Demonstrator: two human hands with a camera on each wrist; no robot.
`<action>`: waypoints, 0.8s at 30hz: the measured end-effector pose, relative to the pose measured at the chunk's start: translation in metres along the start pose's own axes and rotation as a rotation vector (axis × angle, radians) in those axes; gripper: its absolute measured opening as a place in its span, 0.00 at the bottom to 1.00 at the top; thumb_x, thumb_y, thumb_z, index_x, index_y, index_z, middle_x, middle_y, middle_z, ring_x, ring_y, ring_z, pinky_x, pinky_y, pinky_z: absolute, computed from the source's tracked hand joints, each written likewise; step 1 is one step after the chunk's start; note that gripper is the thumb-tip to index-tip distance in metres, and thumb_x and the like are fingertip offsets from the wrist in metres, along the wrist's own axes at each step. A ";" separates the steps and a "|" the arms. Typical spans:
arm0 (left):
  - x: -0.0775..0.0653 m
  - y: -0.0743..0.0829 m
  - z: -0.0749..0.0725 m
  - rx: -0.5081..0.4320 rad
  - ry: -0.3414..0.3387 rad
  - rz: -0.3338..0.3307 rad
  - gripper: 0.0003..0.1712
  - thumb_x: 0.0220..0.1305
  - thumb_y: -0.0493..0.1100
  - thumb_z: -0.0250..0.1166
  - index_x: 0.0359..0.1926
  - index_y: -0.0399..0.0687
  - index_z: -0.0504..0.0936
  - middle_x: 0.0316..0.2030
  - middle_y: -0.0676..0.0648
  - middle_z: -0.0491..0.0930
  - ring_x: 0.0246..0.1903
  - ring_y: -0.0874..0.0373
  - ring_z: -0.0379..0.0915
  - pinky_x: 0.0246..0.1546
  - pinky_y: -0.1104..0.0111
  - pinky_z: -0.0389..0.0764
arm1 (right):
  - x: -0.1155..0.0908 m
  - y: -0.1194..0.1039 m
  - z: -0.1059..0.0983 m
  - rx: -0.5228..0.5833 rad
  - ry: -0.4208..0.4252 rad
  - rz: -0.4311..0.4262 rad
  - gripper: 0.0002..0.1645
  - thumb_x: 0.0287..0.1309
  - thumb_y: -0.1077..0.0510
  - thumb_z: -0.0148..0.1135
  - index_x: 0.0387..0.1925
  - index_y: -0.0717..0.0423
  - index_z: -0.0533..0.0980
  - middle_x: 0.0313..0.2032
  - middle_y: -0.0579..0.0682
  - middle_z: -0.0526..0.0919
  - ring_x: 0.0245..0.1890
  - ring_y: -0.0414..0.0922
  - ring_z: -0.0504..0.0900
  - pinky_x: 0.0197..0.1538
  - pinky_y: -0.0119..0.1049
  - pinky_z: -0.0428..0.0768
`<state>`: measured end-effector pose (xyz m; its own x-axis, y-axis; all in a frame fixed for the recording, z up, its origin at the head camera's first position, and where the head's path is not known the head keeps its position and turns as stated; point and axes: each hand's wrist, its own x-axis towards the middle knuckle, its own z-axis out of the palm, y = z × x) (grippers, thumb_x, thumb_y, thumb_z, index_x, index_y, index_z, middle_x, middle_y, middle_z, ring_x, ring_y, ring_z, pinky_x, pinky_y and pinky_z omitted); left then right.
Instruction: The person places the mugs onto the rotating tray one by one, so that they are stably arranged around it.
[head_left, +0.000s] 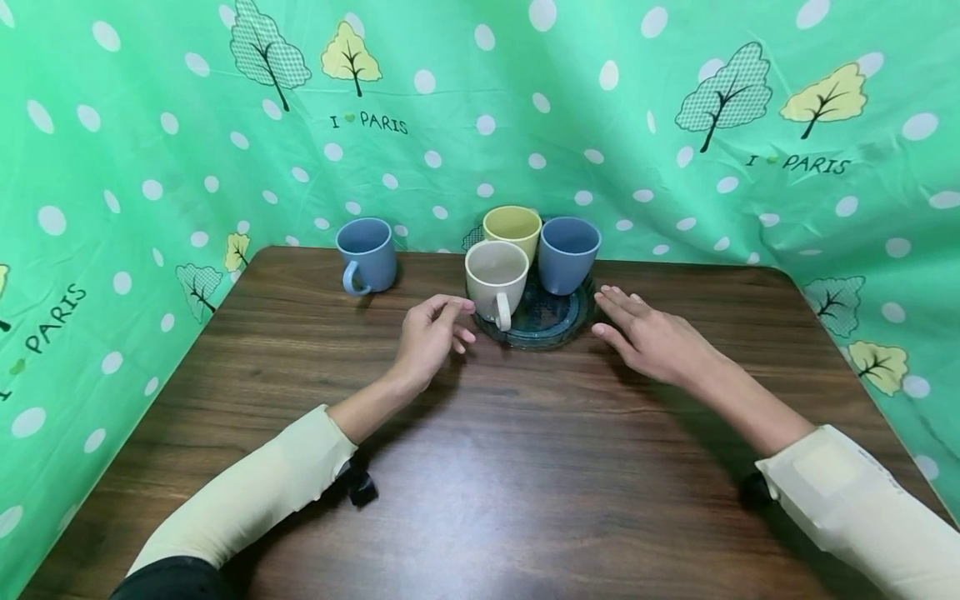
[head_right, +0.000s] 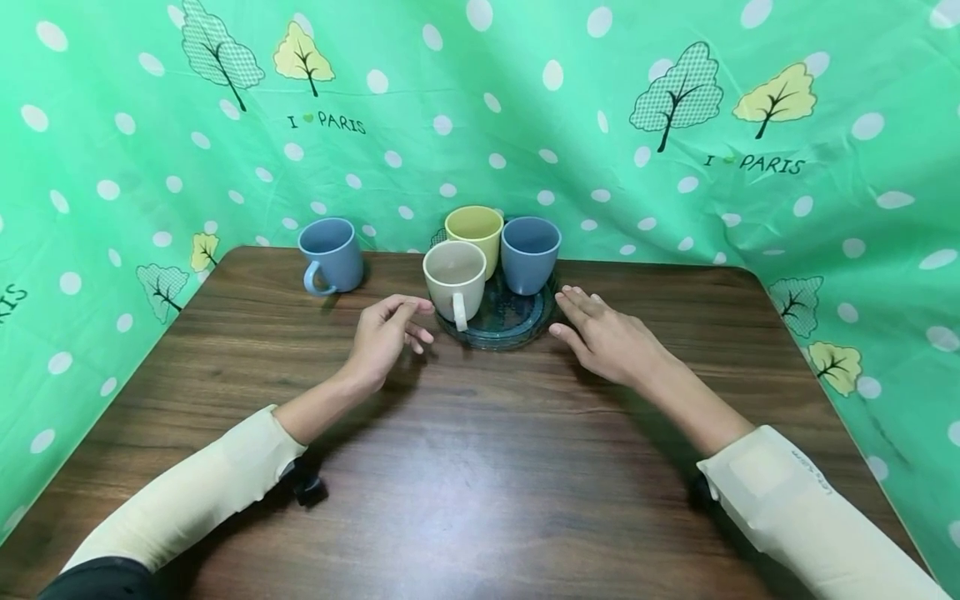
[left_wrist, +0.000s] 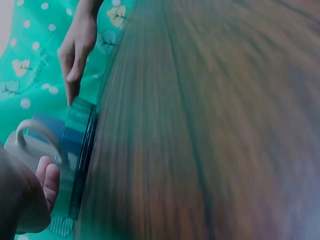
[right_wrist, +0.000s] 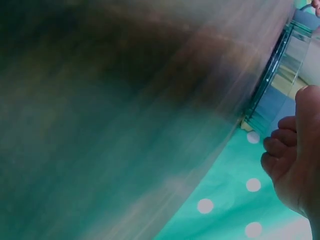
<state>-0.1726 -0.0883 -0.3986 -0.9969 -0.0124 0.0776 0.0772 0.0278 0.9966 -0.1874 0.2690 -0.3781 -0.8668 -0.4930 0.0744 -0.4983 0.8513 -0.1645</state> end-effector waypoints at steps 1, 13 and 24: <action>0.001 0.000 -0.004 -0.001 0.007 -0.001 0.19 0.88 0.41 0.57 0.59 0.30 0.88 0.59 0.29 0.89 0.26 0.63 0.87 0.25 0.73 0.86 | 0.001 0.001 -0.001 -0.004 0.000 0.003 0.39 0.91 0.42 0.52 0.86 0.62 0.64 0.86 0.67 0.64 0.85 0.68 0.66 0.84 0.68 0.70; 0.009 -0.002 -0.042 -0.008 0.112 -0.031 0.20 0.89 0.41 0.54 0.58 0.29 0.87 0.59 0.29 0.88 0.26 0.64 0.87 0.26 0.73 0.86 | 0.010 0.010 -0.003 -0.004 -0.039 0.027 0.43 0.91 0.39 0.49 0.87 0.65 0.61 0.87 0.69 0.62 0.88 0.68 0.62 0.87 0.68 0.64; 0.010 -0.012 -0.075 -0.002 0.170 -0.068 0.20 0.90 0.41 0.53 0.59 0.29 0.85 0.60 0.28 0.85 0.28 0.62 0.86 0.26 0.74 0.86 | 0.017 0.015 -0.005 0.001 -0.066 0.037 0.45 0.92 0.37 0.45 0.88 0.65 0.57 0.87 0.70 0.59 0.89 0.68 0.58 0.88 0.68 0.61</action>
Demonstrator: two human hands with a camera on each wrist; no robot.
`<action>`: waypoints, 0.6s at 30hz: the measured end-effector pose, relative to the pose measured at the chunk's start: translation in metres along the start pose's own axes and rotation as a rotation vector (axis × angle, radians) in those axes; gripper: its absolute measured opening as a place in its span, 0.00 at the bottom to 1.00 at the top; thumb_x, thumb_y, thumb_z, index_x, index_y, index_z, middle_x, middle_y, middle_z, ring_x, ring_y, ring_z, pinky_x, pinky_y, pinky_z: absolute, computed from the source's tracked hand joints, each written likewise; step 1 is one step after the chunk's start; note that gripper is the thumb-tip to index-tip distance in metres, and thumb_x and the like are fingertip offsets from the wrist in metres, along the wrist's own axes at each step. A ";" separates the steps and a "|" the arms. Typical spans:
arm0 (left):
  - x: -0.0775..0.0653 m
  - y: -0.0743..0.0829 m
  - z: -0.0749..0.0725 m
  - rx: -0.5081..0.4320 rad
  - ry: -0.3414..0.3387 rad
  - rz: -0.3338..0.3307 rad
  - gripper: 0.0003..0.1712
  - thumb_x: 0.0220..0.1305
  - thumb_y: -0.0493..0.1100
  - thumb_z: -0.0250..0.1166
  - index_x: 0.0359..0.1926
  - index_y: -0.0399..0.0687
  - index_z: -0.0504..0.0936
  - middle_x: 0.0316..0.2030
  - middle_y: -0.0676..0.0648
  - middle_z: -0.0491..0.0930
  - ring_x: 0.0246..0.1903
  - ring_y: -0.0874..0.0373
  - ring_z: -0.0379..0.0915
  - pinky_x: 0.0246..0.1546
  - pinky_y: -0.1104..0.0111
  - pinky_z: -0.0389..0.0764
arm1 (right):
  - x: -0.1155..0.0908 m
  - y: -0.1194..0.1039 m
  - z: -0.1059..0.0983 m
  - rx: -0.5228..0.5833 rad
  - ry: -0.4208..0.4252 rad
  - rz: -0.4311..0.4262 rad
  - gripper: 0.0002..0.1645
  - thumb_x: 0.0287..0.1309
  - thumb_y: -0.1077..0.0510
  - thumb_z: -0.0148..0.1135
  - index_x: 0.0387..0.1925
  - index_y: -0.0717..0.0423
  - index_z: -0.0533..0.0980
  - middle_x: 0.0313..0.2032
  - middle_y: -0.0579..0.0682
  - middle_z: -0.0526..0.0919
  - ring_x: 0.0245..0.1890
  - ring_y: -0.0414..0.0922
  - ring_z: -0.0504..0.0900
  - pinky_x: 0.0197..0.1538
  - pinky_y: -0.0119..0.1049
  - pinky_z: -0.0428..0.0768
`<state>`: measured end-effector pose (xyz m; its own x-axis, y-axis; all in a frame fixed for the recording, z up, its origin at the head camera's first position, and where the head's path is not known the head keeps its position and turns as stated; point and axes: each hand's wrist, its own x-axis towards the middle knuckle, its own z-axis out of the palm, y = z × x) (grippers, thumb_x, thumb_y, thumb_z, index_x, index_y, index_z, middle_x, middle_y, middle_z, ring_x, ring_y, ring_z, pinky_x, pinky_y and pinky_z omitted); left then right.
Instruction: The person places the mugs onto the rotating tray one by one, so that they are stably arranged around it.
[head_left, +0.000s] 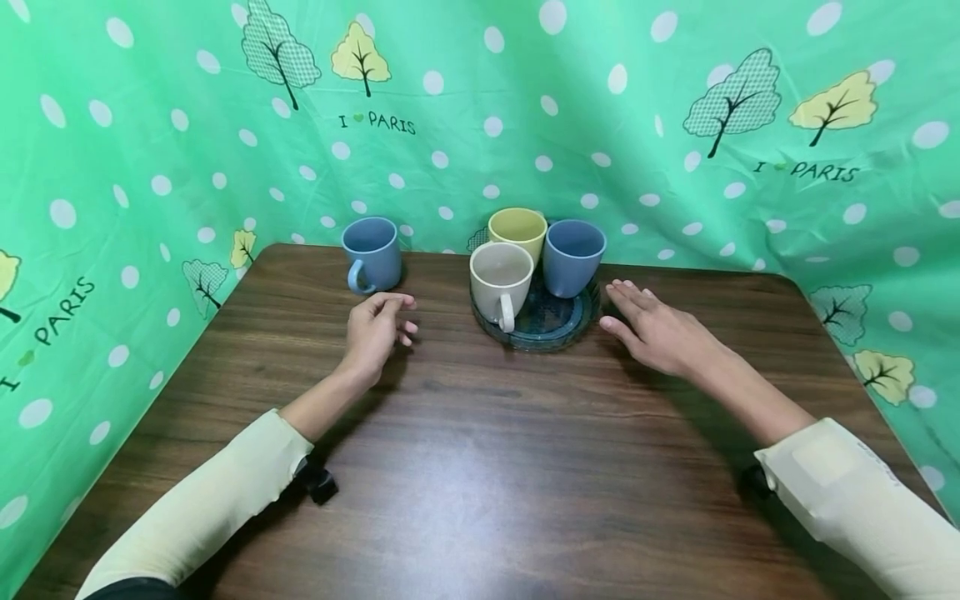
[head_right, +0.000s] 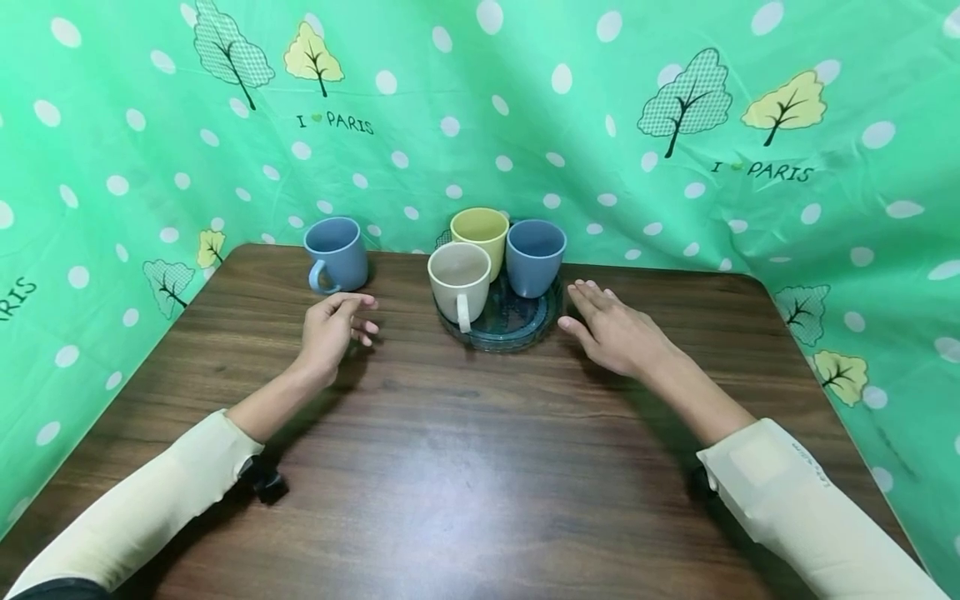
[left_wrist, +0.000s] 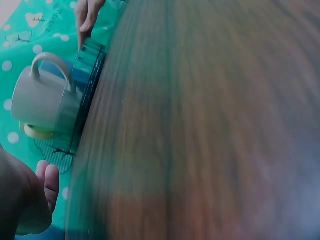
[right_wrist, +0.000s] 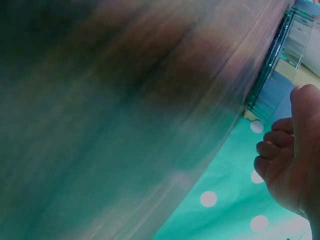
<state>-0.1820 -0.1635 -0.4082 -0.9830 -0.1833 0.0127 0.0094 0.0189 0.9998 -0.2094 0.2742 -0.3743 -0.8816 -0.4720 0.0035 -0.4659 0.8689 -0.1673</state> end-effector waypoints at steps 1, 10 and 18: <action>0.000 -0.001 -0.002 -0.002 0.005 0.000 0.20 0.90 0.40 0.52 0.60 0.28 0.85 0.60 0.27 0.85 0.28 0.62 0.86 0.26 0.74 0.86 | 0.001 0.000 0.000 0.004 0.001 0.000 0.45 0.92 0.37 0.45 0.88 0.65 0.57 0.87 0.70 0.59 0.89 0.68 0.58 0.88 0.68 0.61; 0.004 -0.002 -0.016 -0.012 0.035 0.017 0.21 0.91 0.41 0.52 0.60 0.26 0.83 0.55 0.37 0.85 0.30 0.63 0.85 0.29 0.74 0.88 | 0.005 -0.001 -0.003 0.005 -0.003 0.012 0.44 0.92 0.37 0.45 0.89 0.63 0.57 0.88 0.69 0.59 0.88 0.70 0.59 0.87 0.70 0.62; 0.004 -0.002 -0.028 -0.033 0.060 0.016 0.19 0.90 0.40 0.52 0.58 0.26 0.83 0.52 0.39 0.86 0.29 0.64 0.85 0.29 0.74 0.88 | 0.009 -0.004 -0.003 0.015 -0.027 0.022 0.44 0.92 0.36 0.43 0.90 0.61 0.56 0.89 0.68 0.56 0.89 0.70 0.56 0.87 0.72 0.61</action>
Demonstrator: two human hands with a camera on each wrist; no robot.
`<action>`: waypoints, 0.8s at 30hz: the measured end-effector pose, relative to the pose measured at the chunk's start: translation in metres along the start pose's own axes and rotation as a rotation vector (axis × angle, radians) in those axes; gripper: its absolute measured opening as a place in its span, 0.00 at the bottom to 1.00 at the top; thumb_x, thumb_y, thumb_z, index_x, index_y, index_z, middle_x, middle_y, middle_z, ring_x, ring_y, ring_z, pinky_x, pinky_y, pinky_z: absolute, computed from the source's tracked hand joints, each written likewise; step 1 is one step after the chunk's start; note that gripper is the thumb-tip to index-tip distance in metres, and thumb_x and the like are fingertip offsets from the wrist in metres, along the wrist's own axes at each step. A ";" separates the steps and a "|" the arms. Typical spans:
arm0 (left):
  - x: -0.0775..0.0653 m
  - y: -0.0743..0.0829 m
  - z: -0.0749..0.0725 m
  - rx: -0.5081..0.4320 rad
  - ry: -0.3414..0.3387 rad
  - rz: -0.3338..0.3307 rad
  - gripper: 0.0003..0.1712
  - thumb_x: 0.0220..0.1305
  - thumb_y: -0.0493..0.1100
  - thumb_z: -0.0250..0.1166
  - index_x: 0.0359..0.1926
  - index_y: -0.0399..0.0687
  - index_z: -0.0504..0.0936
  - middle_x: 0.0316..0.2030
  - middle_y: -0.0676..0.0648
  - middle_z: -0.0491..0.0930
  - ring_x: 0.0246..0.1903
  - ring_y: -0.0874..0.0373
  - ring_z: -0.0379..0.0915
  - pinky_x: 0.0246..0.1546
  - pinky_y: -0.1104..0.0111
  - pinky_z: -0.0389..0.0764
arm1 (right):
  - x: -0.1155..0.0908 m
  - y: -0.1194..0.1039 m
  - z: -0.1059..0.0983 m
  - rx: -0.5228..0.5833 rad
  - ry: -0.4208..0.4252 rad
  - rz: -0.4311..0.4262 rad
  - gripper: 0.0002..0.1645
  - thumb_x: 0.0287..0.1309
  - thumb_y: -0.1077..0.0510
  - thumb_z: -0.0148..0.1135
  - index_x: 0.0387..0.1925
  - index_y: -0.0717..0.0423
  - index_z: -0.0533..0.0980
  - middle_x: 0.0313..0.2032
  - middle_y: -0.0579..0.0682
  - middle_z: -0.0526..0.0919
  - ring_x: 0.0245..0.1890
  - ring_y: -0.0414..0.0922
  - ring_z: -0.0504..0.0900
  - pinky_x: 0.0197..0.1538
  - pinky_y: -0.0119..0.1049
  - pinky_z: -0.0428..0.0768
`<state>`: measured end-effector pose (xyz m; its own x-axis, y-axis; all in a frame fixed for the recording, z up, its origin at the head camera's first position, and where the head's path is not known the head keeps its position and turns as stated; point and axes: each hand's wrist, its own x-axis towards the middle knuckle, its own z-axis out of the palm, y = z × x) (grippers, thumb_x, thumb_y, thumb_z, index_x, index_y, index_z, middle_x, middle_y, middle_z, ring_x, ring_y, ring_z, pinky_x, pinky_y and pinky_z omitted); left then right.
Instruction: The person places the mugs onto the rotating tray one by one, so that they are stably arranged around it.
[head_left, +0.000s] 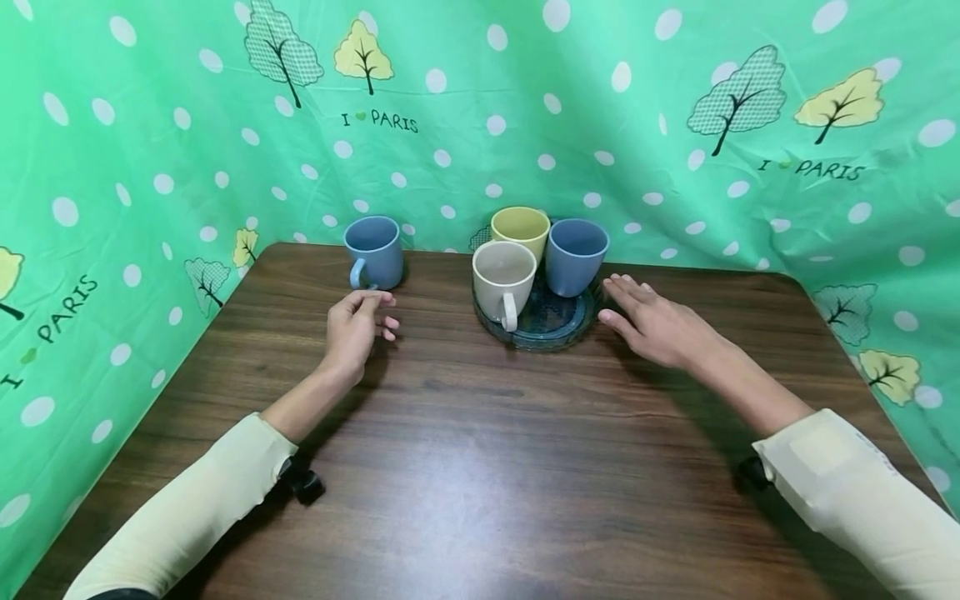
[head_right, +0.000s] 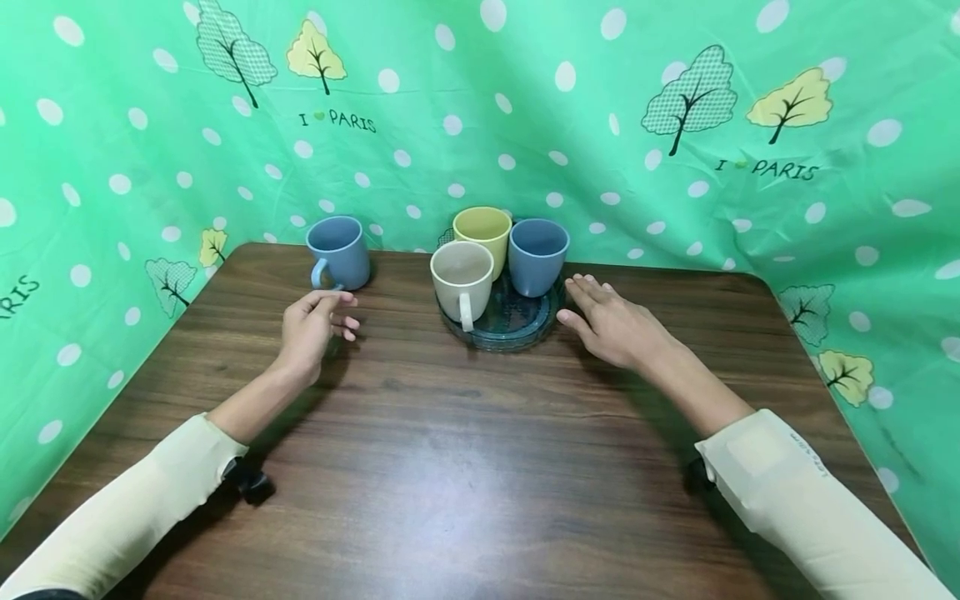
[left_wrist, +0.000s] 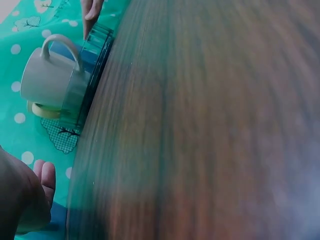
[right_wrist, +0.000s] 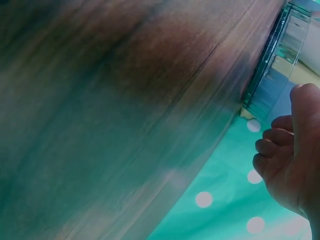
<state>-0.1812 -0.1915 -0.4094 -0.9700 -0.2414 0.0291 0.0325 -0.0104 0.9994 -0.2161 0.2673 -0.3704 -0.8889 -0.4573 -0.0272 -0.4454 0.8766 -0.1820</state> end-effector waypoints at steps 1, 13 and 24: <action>0.000 0.000 -0.001 -0.006 0.004 0.000 0.19 0.89 0.39 0.53 0.58 0.26 0.83 0.51 0.39 0.86 0.28 0.64 0.86 0.28 0.74 0.88 | 0.000 0.000 0.000 0.000 -0.003 0.001 0.45 0.92 0.35 0.43 0.90 0.61 0.56 0.89 0.68 0.56 0.89 0.70 0.56 0.87 0.72 0.61; 0.003 0.001 -0.013 -0.032 0.042 0.016 0.17 0.88 0.38 0.54 0.57 0.25 0.82 0.44 0.44 0.89 0.28 0.64 0.86 0.30 0.73 0.89 | 0.002 -0.002 0.000 -0.005 -0.029 0.007 0.46 0.92 0.34 0.42 0.90 0.61 0.55 0.89 0.68 0.54 0.89 0.70 0.55 0.87 0.72 0.61; 0.007 0.006 -0.023 -0.050 0.057 0.038 0.16 0.88 0.39 0.54 0.55 0.29 0.83 0.40 0.50 0.88 0.30 0.62 0.87 0.32 0.73 0.91 | 0.002 0.000 0.001 -0.014 -0.089 0.009 0.48 0.92 0.33 0.41 0.91 0.60 0.51 0.90 0.69 0.50 0.88 0.73 0.53 0.85 0.74 0.62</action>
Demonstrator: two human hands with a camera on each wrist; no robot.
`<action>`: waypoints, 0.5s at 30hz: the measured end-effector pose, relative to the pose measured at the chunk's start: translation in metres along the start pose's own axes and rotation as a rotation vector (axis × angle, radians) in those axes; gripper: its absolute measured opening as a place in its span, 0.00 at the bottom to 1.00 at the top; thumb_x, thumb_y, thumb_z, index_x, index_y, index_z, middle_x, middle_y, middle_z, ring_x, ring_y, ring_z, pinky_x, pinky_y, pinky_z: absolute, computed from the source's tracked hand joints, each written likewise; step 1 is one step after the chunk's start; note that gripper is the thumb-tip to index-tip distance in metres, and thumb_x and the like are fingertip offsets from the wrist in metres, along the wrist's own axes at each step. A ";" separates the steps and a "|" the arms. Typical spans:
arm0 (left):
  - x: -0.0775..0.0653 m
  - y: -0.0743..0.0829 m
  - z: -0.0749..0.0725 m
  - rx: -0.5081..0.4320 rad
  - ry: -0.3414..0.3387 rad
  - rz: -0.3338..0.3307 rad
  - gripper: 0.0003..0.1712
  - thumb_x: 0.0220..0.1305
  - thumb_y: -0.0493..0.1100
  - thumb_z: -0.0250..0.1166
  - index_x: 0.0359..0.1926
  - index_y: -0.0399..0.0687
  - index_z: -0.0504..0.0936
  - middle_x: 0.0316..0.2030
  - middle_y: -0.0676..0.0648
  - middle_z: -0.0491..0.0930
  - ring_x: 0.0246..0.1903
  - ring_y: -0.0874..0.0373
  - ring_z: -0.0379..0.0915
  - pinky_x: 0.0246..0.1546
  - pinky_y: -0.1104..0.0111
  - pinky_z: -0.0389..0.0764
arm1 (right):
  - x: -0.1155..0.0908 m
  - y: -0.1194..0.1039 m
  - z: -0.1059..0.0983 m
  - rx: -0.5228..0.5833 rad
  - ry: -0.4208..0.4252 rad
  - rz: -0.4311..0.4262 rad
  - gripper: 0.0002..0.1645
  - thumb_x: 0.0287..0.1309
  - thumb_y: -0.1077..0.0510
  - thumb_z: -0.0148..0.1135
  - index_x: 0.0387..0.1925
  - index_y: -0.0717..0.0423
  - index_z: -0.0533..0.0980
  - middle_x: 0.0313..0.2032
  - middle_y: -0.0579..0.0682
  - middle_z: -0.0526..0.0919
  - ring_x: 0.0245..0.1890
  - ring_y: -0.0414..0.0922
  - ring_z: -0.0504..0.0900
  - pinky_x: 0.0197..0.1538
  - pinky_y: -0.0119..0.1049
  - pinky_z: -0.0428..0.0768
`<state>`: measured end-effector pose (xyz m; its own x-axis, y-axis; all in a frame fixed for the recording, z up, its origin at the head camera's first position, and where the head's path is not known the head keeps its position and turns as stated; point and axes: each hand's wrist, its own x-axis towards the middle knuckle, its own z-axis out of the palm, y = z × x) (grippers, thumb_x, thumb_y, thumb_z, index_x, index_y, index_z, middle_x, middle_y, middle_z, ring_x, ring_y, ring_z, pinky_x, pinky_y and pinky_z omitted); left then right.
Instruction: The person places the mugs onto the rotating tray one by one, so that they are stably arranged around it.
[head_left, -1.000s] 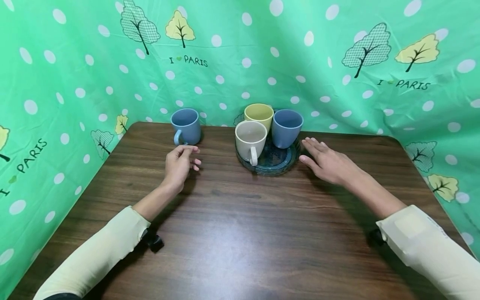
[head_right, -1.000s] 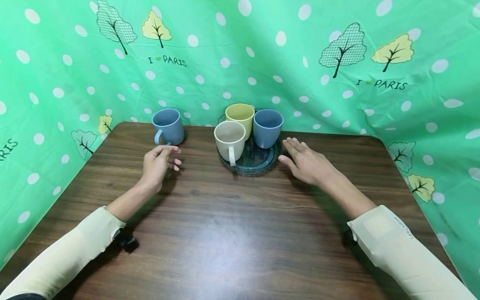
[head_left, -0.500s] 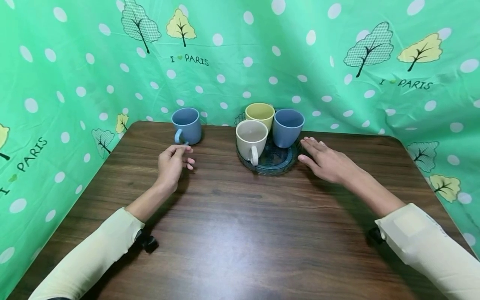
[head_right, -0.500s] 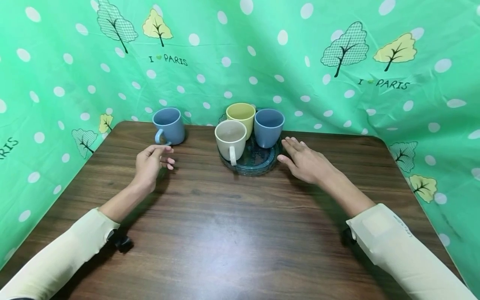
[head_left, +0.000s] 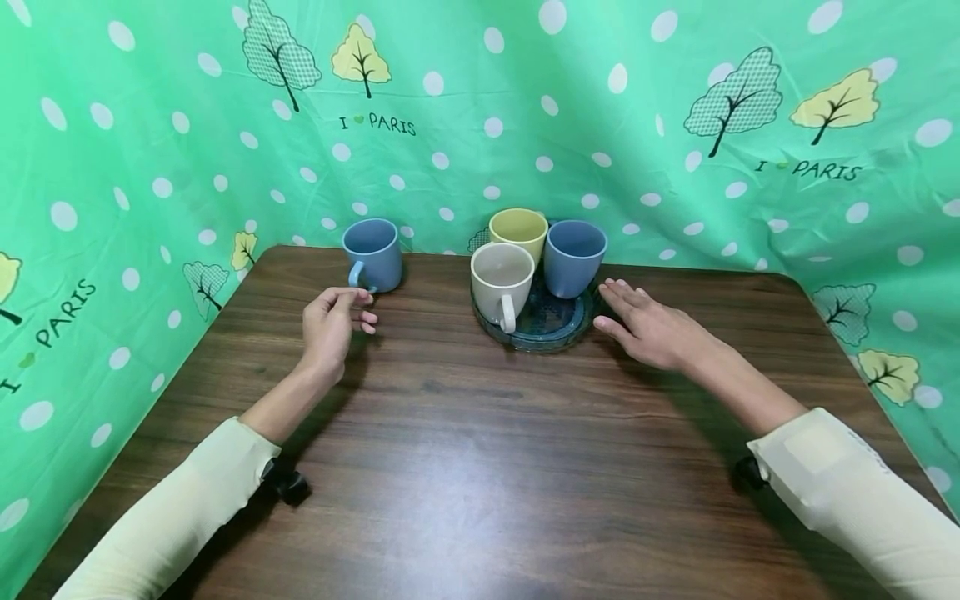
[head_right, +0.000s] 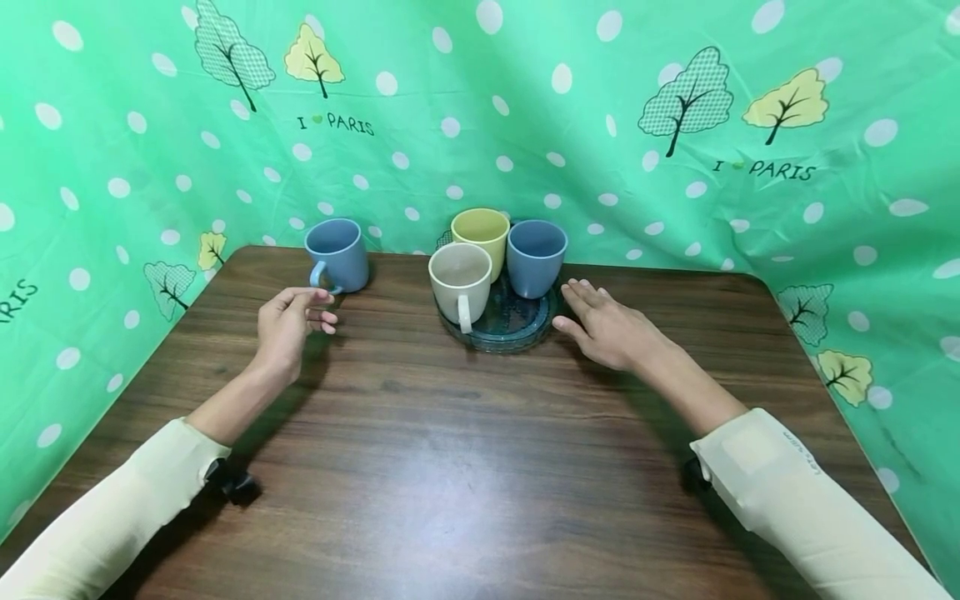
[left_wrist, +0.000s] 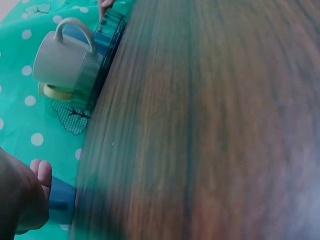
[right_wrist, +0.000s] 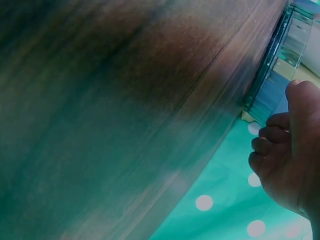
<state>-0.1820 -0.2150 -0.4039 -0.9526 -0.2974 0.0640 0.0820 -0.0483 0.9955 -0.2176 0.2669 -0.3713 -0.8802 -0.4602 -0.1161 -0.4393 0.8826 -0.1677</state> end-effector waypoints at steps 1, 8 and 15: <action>0.000 0.000 -0.001 0.001 0.002 0.002 0.17 0.88 0.39 0.54 0.55 0.28 0.82 0.41 0.49 0.88 0.30 0.62 0.87 0.32 0.73 0.91 | 0.000 0.000 0.000 -0.003 -0.001 -0.001 0.48 0.92 0.33 0.41 0.91 0.60 0.50 0.90 0.69 0.50 0.88 0.73 0.53 0.85 0.74 0.62; 0.004 -0.001 -0.006 -0.005 0.041 -0.016 0.14 0.87 0.39 0.54 0.53 0.31 0.82 0.44 0.44 0.88 0.29 0.62 0.87 0.32 0.72 0.91 | 0.001 0.002 -0.002 0.003 -0.013 -0.010 0.48 0.92 0.34 0.41 0.91 0.61 0.49 0.90 0.69 0.48 0.90 0.72 0.50 0.88 0.73 0.58; 0.005 0.000 -0.010 -0.002 0.054 -0.032 0.10 0.87 0.40 0.54 0.49 0.42 0.81 0.45 0.45 0.86 0.30 0.62 0.86 0.33 0.73 0.91 | 0.002 0.001 -0.003 0.010 -0.028 -0.010 0.47 0.92 0.34 0.40 0.92 0.61 0.48 0.91 0.68 0.47 0.90 0.72 0.49 0.88 0.73 0.58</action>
<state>-0.1839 -0.2262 -0.4044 -0.9374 -0.3470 0.0284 0.0527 -0.0608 0.9968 -0.2198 0.2669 -0.3689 -0.8701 -0.4720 -0.1421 -0.4465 0.8768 -0.1785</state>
